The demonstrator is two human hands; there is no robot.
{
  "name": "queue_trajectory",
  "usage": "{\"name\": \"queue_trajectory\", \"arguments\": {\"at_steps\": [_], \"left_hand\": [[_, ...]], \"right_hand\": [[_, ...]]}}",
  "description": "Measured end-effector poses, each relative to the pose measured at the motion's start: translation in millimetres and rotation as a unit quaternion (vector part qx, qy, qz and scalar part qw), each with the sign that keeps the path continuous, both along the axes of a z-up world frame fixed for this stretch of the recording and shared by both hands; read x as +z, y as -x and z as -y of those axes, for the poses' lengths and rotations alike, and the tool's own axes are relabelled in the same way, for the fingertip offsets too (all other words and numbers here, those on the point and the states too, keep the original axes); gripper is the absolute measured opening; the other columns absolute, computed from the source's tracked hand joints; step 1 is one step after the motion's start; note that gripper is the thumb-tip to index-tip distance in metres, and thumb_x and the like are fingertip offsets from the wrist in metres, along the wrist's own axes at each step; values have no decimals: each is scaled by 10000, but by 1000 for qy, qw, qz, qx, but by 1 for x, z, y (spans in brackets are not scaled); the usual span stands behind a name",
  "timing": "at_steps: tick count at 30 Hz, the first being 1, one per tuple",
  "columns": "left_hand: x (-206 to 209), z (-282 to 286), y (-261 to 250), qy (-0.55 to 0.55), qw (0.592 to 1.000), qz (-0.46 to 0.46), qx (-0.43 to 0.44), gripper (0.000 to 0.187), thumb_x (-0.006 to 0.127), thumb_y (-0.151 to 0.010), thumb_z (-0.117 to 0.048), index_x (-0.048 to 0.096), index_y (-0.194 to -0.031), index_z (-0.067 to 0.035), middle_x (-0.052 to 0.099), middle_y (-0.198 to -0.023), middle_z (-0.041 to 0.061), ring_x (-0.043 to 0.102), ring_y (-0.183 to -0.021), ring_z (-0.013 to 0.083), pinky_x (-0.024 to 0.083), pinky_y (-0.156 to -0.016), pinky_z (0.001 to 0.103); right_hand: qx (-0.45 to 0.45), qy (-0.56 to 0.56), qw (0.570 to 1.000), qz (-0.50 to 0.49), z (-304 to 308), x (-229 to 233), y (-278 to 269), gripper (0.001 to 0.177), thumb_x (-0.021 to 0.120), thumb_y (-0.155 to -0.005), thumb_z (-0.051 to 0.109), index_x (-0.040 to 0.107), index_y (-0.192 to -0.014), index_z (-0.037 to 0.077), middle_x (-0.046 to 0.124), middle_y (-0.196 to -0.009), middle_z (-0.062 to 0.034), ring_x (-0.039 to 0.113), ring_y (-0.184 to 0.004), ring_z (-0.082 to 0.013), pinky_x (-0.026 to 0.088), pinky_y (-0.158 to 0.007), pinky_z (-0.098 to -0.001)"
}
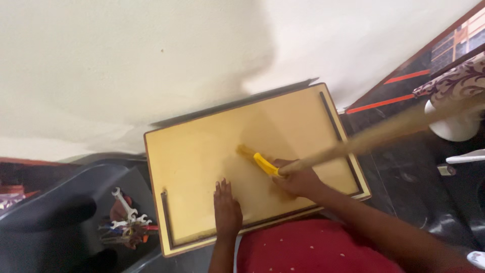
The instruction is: The person sweeps a flat wooden surface using a broom. The person moves a wrench aside, then repeatedly sweeps the surface with a yellow broom, covering different areas.
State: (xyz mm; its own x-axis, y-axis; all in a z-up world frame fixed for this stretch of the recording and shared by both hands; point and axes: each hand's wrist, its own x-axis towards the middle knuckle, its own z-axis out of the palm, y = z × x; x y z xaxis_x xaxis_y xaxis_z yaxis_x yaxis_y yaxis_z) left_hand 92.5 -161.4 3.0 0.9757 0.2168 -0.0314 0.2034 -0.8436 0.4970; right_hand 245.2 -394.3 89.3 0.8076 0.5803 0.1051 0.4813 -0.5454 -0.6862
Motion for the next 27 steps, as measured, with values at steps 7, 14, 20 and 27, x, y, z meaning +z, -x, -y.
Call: {"name": "queue_trajectory", "arguments": {"at_steps": [7,14,20,27], "left_hand": [[3,5,-4,18,999,27,-19,612,573,-967,-207,377,-1490,45,305,-1629,207,205,-1538,399,201,-1228,519],[2,3,-6,14,999,28,-26,597,552,-988,-217,378,-1499,37,311,-1632,203,206,-1538,391,205,-1226,517],[5,1,-7,19,999,31,-25,569,539,-996,-206,395,-1497,25,321,-1635,191,212,-1549,372,207,-1235,510],[3,4,-5,29,998,45,-38,585,533,-995,-216,384,-1502,35,313,-1634,202,211,-1544,384,207,-1232,510]], "right_hand": [[-170,-80,889,-418,47,-39,-26,518,804,-797,348,687,-1213,61,771,-912,-87,734,-787,-164,598,-689,-360],[-253,189,947,-65,176,-125,-75,603,746,-851,535,685,-1259,95,757,-940,-121,734,-902,-258,574,-871,-405],[-431,171,886,-4,249,-40,-104,482,800,-895,513,742,-1074,70,743,-973,-138,727,-946,-297,570,-872,-438],[-406,185,895,-14,209,-31,-90,485,831,-832,484,750,-1131,111,756,-1040,-144,716,-1000,-336,557,-883,-475]]}}
